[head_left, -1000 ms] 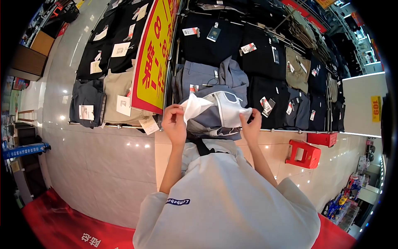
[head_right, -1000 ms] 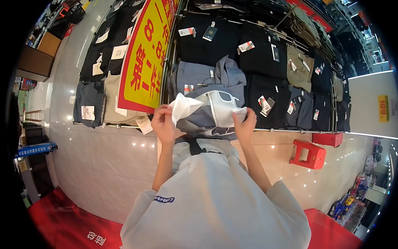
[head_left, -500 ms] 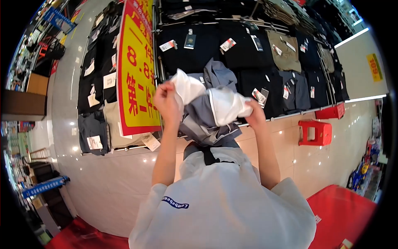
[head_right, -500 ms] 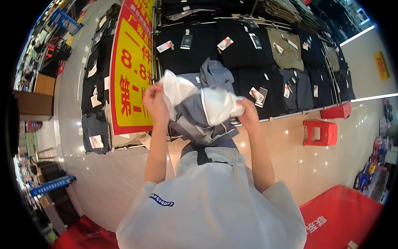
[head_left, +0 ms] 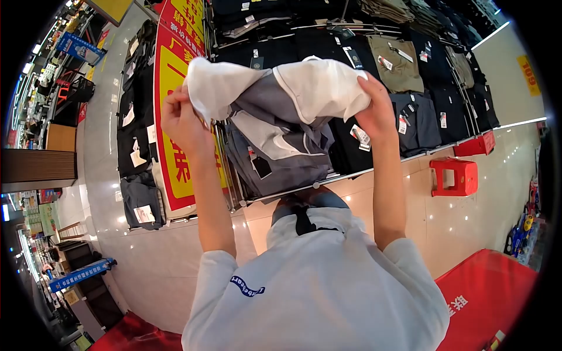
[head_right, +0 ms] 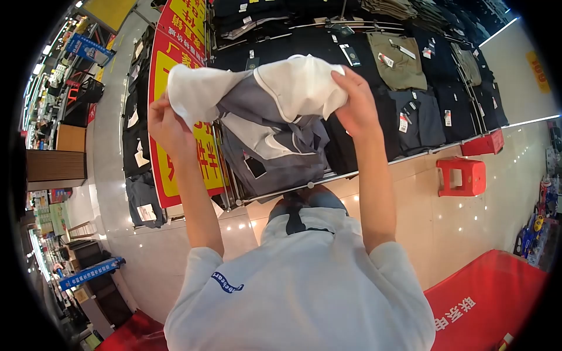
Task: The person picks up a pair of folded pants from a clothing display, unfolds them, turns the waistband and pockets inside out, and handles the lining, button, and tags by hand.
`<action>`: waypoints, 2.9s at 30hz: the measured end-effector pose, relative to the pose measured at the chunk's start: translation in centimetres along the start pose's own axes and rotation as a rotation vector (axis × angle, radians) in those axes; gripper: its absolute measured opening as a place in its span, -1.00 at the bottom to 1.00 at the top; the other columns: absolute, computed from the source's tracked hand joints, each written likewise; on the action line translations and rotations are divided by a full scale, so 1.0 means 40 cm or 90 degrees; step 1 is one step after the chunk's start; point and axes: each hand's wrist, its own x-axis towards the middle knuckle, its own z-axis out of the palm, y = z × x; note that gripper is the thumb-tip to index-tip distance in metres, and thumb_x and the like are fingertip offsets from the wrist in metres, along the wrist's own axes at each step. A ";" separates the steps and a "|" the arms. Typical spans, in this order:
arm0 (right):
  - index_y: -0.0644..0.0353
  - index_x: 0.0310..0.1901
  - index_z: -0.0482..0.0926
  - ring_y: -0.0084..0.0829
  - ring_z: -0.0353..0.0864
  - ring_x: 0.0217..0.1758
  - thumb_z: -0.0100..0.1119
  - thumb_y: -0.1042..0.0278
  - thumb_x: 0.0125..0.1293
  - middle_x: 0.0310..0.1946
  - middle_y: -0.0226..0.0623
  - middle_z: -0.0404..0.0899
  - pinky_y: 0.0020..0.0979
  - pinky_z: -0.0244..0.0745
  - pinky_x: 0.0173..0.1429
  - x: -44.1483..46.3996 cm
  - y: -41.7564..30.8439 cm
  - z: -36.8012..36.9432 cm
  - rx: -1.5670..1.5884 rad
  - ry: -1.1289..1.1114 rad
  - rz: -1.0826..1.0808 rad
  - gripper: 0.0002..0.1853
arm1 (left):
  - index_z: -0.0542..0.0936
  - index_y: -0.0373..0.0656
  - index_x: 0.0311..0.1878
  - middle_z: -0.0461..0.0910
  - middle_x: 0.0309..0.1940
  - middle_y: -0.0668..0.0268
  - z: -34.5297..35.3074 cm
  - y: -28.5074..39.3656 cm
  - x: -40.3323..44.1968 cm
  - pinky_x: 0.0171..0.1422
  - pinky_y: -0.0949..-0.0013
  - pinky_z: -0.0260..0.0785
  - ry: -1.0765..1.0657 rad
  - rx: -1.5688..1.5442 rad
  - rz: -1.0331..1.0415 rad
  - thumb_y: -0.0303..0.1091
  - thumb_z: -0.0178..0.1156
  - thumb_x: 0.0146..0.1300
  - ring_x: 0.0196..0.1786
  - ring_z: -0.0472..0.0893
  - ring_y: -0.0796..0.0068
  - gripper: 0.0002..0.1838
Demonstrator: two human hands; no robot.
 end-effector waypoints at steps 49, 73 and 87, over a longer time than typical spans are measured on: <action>0.35 0.22 0.48 -0.35 0.70 0.07 0.25 0.48 0.36 0.09 -0.20 0.64 -0.36 0.68 0.11 -0.178 0.361 -0.169 0.049 0.109 0.279 -0.58 | 0.62 -0.24 -0.06 0.65 -0.22 0.32 -0.026 -0.343 -0.333 0.00 0.44 0.54 -0.272 0.201 -0.563 -0.32 0.30 0.38 -0.12 0.64 0.55 -0.80; 0.47 0.18 0.42 -0.28 0.67 0.13 0.09 0.31 0.52 0.10 -0.10 0.60 -0.21 0.60 0.23 -0.260 0.431 -0.231 0.204 0.215 0.475 -0.61 | 0.42 -0.13 0.34 0.43 0.27 0.07 -0.026 -0.197 -0.492 0.42 0.10 0.24 -0.699 0.596 -0.107 -0.35 0.56 -0.10 0.32 0.41 -0.02 -0.15; 0.14 -0.27 0.59 -0.64 0.49 -0.46 0.29 0.12 0.41 -0.43 -0.45 0.59 -0.60 0.35 -0.39 -0.262 0.466 -0.235 0.087 0.308 0.470 -0.74 | 0.66 -0.28 -0.06 0.70 -0.21 0.05 -0.067 -0.276 -0.520 -0.09 0.30 0.55 -0.581 0.623 -0.085 -0.62 0.22 0.14 -0.17 0.73 0.11 -0.73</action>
